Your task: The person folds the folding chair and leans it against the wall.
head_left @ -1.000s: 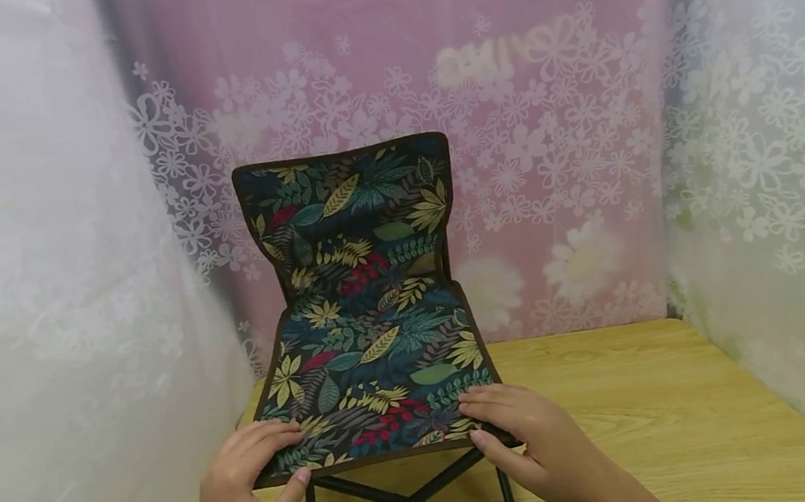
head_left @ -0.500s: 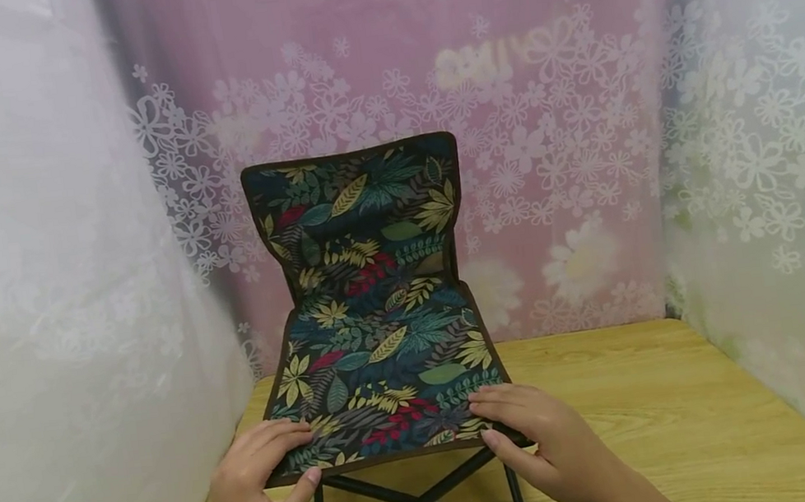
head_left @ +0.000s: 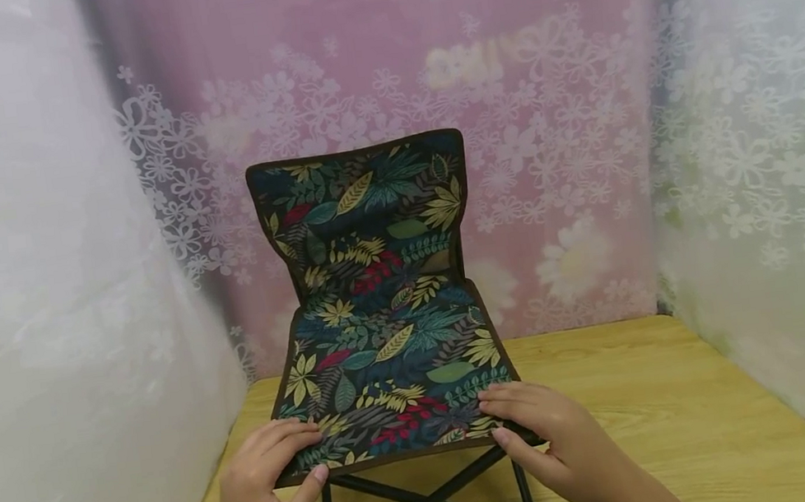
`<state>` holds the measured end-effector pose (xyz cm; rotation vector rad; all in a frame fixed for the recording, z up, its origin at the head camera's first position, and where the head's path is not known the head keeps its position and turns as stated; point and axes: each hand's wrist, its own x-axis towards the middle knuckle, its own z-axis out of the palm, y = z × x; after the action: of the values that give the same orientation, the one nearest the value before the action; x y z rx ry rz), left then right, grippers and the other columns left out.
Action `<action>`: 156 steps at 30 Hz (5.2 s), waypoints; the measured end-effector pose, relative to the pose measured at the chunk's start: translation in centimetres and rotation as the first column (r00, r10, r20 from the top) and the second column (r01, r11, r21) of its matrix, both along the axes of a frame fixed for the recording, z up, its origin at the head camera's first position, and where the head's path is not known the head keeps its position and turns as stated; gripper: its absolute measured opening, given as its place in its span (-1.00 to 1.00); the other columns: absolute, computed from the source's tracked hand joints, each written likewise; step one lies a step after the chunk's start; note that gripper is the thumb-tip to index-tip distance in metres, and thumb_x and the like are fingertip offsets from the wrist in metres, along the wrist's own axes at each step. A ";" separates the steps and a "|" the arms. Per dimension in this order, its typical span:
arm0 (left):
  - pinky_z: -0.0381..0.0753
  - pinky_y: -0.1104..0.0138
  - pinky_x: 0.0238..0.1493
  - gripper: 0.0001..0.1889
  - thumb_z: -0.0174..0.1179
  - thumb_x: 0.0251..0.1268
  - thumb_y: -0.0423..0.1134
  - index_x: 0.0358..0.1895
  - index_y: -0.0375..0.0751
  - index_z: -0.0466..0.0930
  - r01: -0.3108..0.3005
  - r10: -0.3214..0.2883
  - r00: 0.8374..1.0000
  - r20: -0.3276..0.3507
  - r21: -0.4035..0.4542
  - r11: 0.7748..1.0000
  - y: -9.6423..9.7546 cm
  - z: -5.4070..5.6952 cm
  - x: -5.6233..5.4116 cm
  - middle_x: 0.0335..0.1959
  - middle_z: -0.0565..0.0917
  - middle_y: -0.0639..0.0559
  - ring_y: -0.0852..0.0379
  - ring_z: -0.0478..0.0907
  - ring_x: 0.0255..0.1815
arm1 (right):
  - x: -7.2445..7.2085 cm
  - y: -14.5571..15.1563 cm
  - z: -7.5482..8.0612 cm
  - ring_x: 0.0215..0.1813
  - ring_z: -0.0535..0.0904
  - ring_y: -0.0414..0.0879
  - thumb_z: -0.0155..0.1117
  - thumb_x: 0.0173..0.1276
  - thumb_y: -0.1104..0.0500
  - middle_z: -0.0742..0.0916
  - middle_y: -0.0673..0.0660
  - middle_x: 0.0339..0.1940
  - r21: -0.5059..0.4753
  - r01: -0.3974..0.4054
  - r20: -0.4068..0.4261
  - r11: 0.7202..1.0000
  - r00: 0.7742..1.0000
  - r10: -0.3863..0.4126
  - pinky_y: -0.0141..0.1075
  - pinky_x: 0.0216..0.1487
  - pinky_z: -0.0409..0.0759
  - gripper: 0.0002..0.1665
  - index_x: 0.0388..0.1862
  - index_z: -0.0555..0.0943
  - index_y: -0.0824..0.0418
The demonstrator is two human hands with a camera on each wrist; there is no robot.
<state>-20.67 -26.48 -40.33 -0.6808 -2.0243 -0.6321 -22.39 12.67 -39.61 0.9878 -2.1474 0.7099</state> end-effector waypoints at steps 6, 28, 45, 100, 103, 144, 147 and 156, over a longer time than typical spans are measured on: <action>0.35 0.61 0.38 -0.71 0.55 0.04 -0.23 -0.10 0.06 0.84 -0.025 0.025 1.000 0.019 -0.005 1.000 -0.1 0.0 0.1 -0.02 0.82 0.21 0.10 0.69 0.09 | 0.2 -0.2 0.1 0.33 0.70 -0.09 0.44 0.44 0.20 0.76 -0.08 0.30 -0.004 0.005 0.008 1.000 1.000 -0.005 -0.43 0.46 0.53 -0.52 0.31 0.72 -0.08; 0.56 0.36 0.22 -0.69 0.56 0.08 -0.12 -0.05 0.12 0.82 -0.001 0.003 0.999 0.040 -0.028 1.000 0.0 -0.4 -0.1 0.02 0.79 0.27 0.18 0.68 0.09 | 0.2 0.1 -0.6 0.42 0.63 -0.14 0.44 0.43 0.26 0.77 -0.04 0.31 -0.011 0.032 0.082 0.999 0.996 -0.031 -0.70 0.53 0.19 -0.51 0.30 0.72 -0.04; 0.72 0.13 0.12 -0.70 0.56 0.12 0.00 -0.06 0.11 0.82 -0.024 0.026 0.998 0.049 -0.051 0.998 0.4 0.2 -0.2 0.01 0.79 0.27 0.19 0.68 0.08 | 0.0 0.3 -0.4 0.45 0.59 -0.22 0.42 0.41 0.33 0.76 0.02 0.32 -0.028 0.031 0.102 0.999 0.994 -0.028 -0.70 0.51 0.22 -0.47 0.31 0.72 -0.01; 0.24 0.48 0.64 -0.56 0.58 0.21 -0.05 0.15 -0.03 0.80 0.075 -0.075 0.997 0.026 -0.039 0.996 -1.9 -0.5 0.8 0.13 0.82 0.09 -0.03 0.71 0.28 | 0.0 -0.2 -1.2 0.46 0.57 -0.28 0.43 0.25 0.52 0.77 0.14 0.29 -0.131 -0.068 0.033 0.989 0.997 0.073 -0.64 0.48 0.37 -0.35 0.31 0.72 0.12; 0.27 0.48 0.63 -0.55 0.58 0.21 -0.06 0.16 -0.04 0.80 0.087 -0.087 0.996 0.023 -0.021 0.996 -1.9 -0.5 1.0 0.11 0.82 0.08 -0.04 0.72 0.26 | -0.2 -0.1 -1.4 0.46 0.59 -0.24 0.48 0.18 0.53 0.78 0.17 0.28 -0.155 -0.090 -0.017 0.984 0.996 0.089 -0.61 0.48 0.39 -0.34 0.28 0.74 0.18; 0.44 0.45 0.53 -0.59 0.68 0.06 -0.15 0.00 -0.13 0.84 0.109 -0.092 0.991 -0.097 0.197 0.974 -0.3 -2.0 1.6 -0.02 0.85 -0.07 -0.03 0.77 0.12 | 0.7 0.7 -2.5 0.50 0.57 -0.14 0.49 0.22 0.50 0.74 0.28 0.31 -0.260 -0.157 -0.099 0.953 0.986 0.135 -0.54 0.50 0.44 -0.47 0.21 0.71 0.44; 0.43 0.43 0.55 -0.61 0.65 0.12 -0.11 0.00 -0.15 0.84 0.129 -0.108 0.987 -0.117 0.195 0.972 -0.5 -2.1 1.4 -0.03 0.85 -0.10 -0.04 0.77 0.13 | 0.6 0.5 -2.5 0.50 0.58 -0.12 0.47 0.26 0.48 0.74 0.31 0.30 -0.266 -0.172 -0.107 0.949 0.983 0.148 -0.52 0.51 0.43 -0.51 0.20 0.71 0.45; 0.43 0.40 0.56 -0.62 0.63 0.14 -0.13 0.02 -0.14 0.83 0.142 -0.127 0.988 -0.092 0.179 0.973 -0.7 -2.0 1.3 0.02 0.84 -0.09 -0.05 0.75 0.16 | 0.6 0.0 -2.8 0.51 0.55 -0.15 0.44 0.26 0.52 0.73 0.27 0.33 -0.264 -0.135 -0.086 0.955 0.990 0.116 -0.52 0.55 0.39 -0.48 0.23 0.69 0.41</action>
<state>-19.39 -27.14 -42.36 -0.7242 -1.8292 -0.8485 -21.74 12.70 -42.37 0.9914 -1.8789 0.9853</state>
